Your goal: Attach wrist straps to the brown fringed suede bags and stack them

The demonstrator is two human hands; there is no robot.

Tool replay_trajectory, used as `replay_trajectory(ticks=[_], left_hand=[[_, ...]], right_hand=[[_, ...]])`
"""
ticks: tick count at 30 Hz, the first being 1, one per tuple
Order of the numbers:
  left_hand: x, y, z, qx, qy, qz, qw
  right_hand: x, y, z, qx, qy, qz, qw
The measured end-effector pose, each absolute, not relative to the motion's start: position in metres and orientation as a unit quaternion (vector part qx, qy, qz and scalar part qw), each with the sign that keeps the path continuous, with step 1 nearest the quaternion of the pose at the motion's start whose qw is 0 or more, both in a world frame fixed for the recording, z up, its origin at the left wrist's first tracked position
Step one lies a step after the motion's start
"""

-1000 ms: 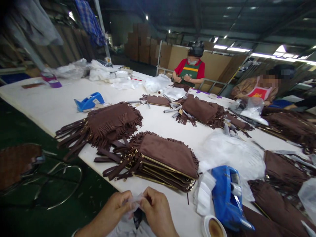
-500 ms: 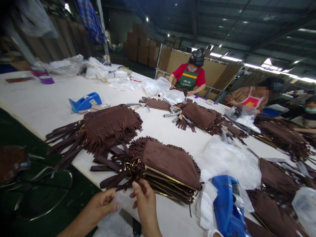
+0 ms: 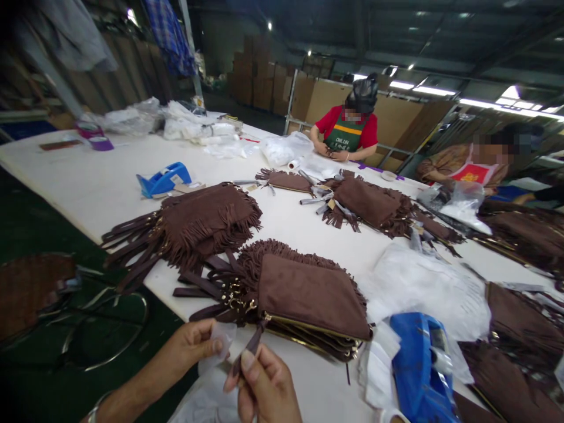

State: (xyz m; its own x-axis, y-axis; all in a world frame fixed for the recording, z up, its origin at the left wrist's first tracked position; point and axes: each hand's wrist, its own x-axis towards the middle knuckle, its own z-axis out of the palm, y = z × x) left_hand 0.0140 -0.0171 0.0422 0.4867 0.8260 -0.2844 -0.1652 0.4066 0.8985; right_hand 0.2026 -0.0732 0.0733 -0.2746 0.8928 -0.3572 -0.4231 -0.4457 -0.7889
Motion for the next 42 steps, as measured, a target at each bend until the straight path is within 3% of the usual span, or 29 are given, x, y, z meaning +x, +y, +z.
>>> replay_trajectory(ticks=[4,12,28,32,34,39,42], left_hand=[[0.013,-0.035,0.045,0.401,0.368,0.319,0.776],[0.034,-0.047,0.05,0.356,0.362,0.292,0.81],[0.038,-0.049,0.041,0.489,0.498,0.386,0.603],[0.041,-0.053,0.042,0.487,0.495,0.351,0.629],[0.041,-0.059,0.044,0.536,0.527,0.339,0.566],[0.038,-0.073,0.046,0.785,0.471,0.356,0.186],[0.036,-0.079,0.044,0.836,0.441,0.321,0.062]], right_hand=[[0.214,-0.087,0.044,-0.444,-0.357,0.744,0.35],[0.225,-0.073,0.039,-0.561,-0.552,0.5,0.363],[0.225,-0.051,0.043,-0.534,-0.439,0.61,0.387],[0.222,-0.053,0.042,-0.508,-0.432,0.628,0.402],[0.218,-0.054,0.04,-0.51,-0.414,0.63,0.413],[0.205,-0.054,0.039,-0.523,-0.372,0.625,0.444],[0.201,-0.052,0.042,-0.531,-0.362,0.62,0.451]])
